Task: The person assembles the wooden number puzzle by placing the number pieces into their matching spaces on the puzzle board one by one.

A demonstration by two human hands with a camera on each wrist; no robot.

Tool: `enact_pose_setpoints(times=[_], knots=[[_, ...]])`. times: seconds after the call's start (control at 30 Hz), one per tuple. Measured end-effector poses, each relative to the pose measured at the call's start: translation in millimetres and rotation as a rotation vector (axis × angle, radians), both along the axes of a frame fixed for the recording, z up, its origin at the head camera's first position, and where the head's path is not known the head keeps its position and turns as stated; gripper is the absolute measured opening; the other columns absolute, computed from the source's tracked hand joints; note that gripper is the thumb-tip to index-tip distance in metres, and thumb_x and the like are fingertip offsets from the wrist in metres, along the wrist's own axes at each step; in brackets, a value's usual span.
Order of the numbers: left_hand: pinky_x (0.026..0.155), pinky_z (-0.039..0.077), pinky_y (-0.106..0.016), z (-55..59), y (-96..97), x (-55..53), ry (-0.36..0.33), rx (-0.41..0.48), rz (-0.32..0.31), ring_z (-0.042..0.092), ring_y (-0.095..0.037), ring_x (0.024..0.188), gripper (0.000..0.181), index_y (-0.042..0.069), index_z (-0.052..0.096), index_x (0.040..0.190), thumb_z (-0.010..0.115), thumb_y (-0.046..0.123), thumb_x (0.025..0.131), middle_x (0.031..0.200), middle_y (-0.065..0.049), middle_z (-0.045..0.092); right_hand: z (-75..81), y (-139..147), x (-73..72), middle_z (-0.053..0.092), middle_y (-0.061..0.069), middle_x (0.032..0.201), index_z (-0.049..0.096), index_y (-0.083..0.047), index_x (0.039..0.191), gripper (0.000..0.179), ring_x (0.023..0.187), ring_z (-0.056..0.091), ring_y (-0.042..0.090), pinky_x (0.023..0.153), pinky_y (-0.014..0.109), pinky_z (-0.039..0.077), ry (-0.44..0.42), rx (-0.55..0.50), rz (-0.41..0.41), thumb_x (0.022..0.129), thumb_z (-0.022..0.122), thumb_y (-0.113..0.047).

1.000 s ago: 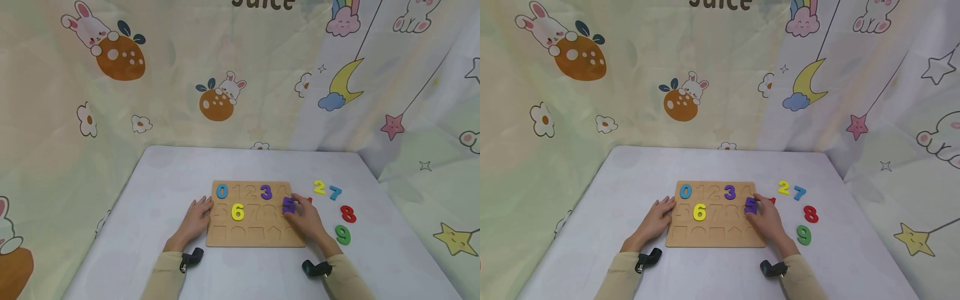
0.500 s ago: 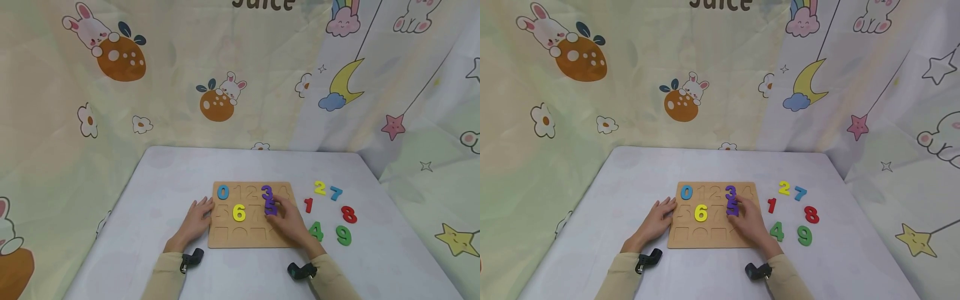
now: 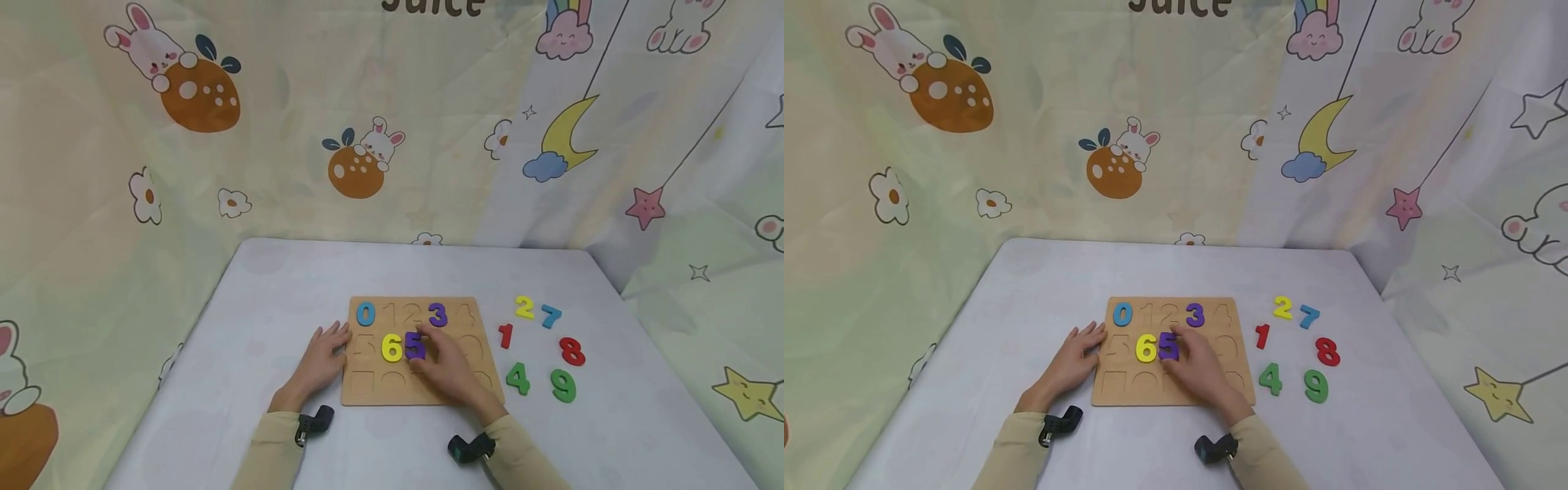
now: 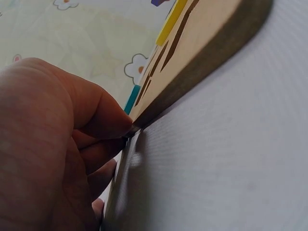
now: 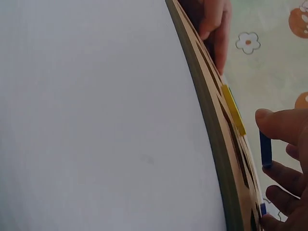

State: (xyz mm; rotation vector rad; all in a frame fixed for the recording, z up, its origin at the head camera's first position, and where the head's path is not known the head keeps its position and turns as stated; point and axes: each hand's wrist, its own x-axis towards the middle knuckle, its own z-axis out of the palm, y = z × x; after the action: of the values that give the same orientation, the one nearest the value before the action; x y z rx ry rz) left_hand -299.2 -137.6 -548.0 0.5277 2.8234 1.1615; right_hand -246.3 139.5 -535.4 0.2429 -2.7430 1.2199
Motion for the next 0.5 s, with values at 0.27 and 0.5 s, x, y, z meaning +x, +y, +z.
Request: enact_pose_setpoints(times=[0.27,0.5], knots=[[0.123,0.005,-0.044,-0.7,0.3,-1.0,0.016,-0.01,-0.004,0.027,-0.022,0.146,0.05,0.002,0.055,0.136,0.054,0.002,0.086,0.15,-0.005,0.045,-0.1,-21,0.4,0.054,0.0,0.14,0.05,-0.015,0.141,0.065,0.133,0.047,0.021,0.112,0.041,0.039,0.012,0.005,0.06,0.083,0.079,-0.021],[0.123,0.006,-0.045,0.1,-0.9,0.7,0.033,0.002,-0.016,0.028,-0.024,0.146,0.049,0.0,0.055,0.135,0.055,0.001,0.086,0.149,-0.007,0.045,-3.8,-37,-2.4,0.055,0.003,0.139,0.05,-0.012,0.14,0.067,0.131,0.049,0.023,0.11,0.04,0.041,0.053,0.004,0.094,0.081,0.081,-0.019]])
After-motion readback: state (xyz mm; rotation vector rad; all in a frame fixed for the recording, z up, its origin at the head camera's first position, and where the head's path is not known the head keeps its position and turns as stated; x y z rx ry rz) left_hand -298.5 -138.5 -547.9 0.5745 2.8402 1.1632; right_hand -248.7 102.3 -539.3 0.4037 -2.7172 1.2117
